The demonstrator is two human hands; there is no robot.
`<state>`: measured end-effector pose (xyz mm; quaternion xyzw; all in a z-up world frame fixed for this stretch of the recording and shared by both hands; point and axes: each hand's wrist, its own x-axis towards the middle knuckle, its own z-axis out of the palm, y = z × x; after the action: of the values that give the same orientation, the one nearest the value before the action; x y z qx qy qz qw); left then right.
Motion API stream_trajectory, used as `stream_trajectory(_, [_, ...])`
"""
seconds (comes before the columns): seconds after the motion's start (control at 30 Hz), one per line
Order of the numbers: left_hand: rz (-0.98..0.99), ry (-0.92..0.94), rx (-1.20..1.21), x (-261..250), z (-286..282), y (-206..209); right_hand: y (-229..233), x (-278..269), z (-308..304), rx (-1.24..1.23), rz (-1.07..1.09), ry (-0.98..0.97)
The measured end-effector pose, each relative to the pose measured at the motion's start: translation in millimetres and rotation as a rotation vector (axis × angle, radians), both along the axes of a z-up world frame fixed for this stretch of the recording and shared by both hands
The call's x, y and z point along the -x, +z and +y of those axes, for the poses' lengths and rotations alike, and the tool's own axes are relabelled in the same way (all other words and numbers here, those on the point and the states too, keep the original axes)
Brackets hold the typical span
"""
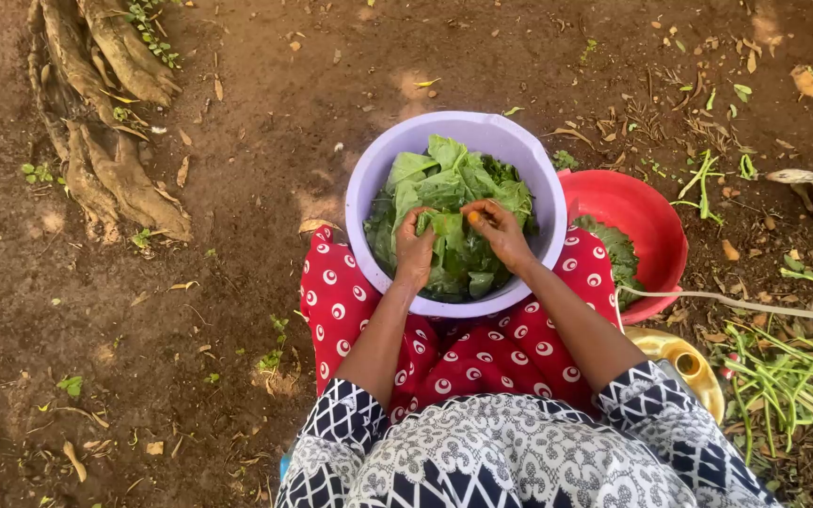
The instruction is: Washing green leafy vegetables in a basin of water and transferring them to another basin
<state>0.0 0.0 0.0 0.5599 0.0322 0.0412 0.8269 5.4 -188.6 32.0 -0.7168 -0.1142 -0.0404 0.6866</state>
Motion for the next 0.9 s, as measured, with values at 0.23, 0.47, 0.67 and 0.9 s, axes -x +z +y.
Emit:
stream_trajectory(0.23, [0.013,-0.061,0.123,-2.0,-1.6,-11.7,34.0,18.1,17.0,0.050,0.015,0.112])
stream_trajectory(0.47, [-0.107,0.043,-0.015,18.2,1.7,55.2,88.1,13.0,-7.7,0.055,0.026,0.003])
stream_trajectory(0.67, [-0.112,0.182,-0.153,12.2,2.4,34.2,45.0,-15.0,-33.6,0.118,-0.048,-0.013])
stream_trajectory(0.9, [-0.041,0.149,-0.196,8.3,5.5,16.7,18.5,-19.2,3.6,0.382,-0.516,-0.118])
